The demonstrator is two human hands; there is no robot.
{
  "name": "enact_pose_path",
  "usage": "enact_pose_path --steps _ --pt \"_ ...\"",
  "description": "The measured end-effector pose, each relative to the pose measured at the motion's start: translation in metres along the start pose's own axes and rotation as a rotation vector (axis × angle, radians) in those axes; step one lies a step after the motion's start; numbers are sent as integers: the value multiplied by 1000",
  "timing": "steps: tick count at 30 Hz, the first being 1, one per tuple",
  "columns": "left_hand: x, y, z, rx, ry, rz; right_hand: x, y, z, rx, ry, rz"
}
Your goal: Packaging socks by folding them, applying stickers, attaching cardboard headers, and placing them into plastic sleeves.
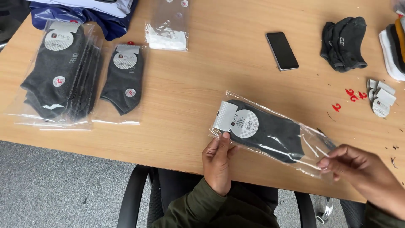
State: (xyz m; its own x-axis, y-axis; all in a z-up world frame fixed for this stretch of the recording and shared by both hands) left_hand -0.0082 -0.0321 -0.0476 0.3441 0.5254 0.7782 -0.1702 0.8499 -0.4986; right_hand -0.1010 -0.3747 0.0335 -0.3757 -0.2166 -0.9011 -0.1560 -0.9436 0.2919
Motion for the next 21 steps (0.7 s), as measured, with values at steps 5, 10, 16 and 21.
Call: enact_pose_path --steps 5,10,16,21 --pt "17 -5 1 22 76 -40 17 -26 21 73 -61 -90" --pt "26 -7 -4 27 73 -74 30 -42 34 113 -94 -169" --pt "37 3 -13 80 1 -98 53 0 51 102 -263 -176" --pt "28 0 -18 -22 13 -170 -38 22 42 295 317 -45"
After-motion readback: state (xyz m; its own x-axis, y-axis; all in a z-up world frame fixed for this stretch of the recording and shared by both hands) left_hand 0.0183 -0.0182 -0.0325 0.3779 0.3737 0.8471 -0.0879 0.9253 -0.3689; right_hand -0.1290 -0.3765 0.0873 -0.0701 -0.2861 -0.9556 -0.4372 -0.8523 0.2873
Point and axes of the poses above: each hand's wrist, its own z-axis away from the middle knuckle, its own y-axis out of the back of the hand, x = y × z, the point moved 10 cm from there along -z, towards the middle knuckle, and after that the axes turned 15 degrees about -z, right-handed, at the moved point
